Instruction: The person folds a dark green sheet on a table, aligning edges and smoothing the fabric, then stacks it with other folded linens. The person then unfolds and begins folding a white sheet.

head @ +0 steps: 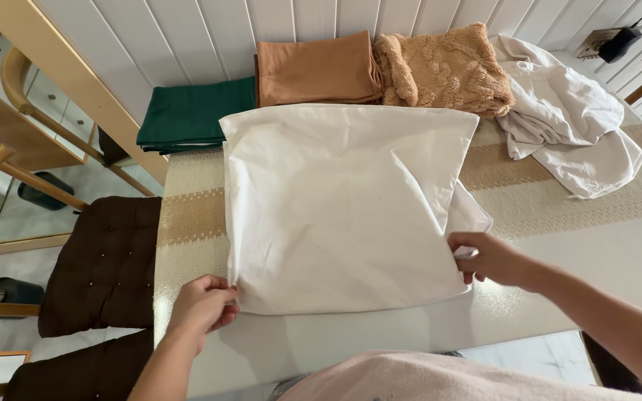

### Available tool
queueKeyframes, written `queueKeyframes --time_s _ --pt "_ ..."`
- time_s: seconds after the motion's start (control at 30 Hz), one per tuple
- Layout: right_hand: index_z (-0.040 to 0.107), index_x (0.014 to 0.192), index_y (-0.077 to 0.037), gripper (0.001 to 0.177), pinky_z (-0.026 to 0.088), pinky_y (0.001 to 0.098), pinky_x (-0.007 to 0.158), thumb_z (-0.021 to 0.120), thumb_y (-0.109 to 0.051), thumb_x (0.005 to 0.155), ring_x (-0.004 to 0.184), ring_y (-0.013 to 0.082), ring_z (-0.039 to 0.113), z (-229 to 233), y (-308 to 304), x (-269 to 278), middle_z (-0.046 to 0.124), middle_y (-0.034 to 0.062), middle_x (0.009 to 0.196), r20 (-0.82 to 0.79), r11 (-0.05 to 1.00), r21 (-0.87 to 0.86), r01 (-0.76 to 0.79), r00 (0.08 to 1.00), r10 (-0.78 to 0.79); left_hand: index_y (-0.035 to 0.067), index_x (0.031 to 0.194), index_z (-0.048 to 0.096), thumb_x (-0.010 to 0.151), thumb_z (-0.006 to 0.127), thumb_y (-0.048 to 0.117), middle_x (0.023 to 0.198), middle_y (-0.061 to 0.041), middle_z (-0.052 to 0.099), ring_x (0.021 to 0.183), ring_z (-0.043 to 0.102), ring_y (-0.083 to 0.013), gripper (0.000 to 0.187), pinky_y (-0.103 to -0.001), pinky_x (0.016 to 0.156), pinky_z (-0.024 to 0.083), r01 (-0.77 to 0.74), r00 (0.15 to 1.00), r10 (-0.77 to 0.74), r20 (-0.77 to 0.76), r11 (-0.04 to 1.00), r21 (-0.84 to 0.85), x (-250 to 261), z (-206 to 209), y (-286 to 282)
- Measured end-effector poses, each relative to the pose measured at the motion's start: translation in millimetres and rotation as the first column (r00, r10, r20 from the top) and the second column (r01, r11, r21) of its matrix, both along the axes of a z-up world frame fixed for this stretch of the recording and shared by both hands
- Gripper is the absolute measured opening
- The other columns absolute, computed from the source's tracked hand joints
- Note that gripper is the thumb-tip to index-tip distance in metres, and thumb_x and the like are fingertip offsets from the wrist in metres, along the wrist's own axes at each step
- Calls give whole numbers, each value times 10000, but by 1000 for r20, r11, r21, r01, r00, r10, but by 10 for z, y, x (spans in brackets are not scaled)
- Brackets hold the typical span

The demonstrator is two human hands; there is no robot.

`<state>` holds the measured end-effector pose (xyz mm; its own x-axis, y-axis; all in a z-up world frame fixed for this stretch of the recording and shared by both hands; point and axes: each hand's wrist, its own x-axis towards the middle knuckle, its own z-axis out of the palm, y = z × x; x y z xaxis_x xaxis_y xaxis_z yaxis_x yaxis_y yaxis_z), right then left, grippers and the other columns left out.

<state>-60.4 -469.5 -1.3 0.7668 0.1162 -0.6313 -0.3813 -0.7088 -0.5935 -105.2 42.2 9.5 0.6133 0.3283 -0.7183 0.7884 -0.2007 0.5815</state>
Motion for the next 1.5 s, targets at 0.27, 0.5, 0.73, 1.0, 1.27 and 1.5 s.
queueKeyframes --time_s 0.27,0.5,0.73,1.0,1.27,1.5 --pt "588 974 -107 114 420 255 542 680 -146 918 624 89 438 55 -847 -129 514 -23 788 -255 693 502 518 854 -453 79 1033 602 945 637 117 938 -79 666 820 691 -173 102 -255 733 607 -343 855 506 109 711 -613 -176 -319 538" --pt "740 1118 -32 369 375 244 508 694 -353 943 564 96 409 381 -559 -86 492 -8 746 -344 944 42 327 892 -294 115 1019 654 964 740 279 858 5 588 780 598 -130 193 -246 641 538 -195 954 276 117 868 -457 -95 -45 477" --pt "656 1170 -112 320 235 230 419 714 -299 916 473 75 278 515 -595 -106 564 -17 781 -265 849 163 503 851 -453 196 926 613 920 681 356 821 40 608 629 592 -116 174 -224 548 488 -180 929 328 170 804 -567 -54 266 315" --pt "644 1234 -71 383 273 223 409 731 -189 879 493 77 345 101 -1197 -294 638 13 804 -333 553 566 611 783 -525 160 1071 711 943 717 300 766 94 592 536 498 -14 190 -151 459 402 -32 911 345 227 607 -794 -35 48 548" --pt "652 1311 -101 475 344 241 493 782 -245 878 613 103 490 -138 -1205 -478 693 46 810 -516 864 -5 504 739 -434 120 1247 760 879 798 101 757 9 591 621 507 -90 370 -232 565 471 42 958 -136 -251 936 -349 -250 -259 817" --pt "698 1250 -95 459 468 268 658 813 -290 850 697 108 558 -28 -1007 -361 638 -21 822 -398 869 38 493 806 -439 141 1212 646 816 751 156 726 62 627 514 420 -49 410 -189 425 322 -135 990 131 -49 810 -570 -144 -183 856"
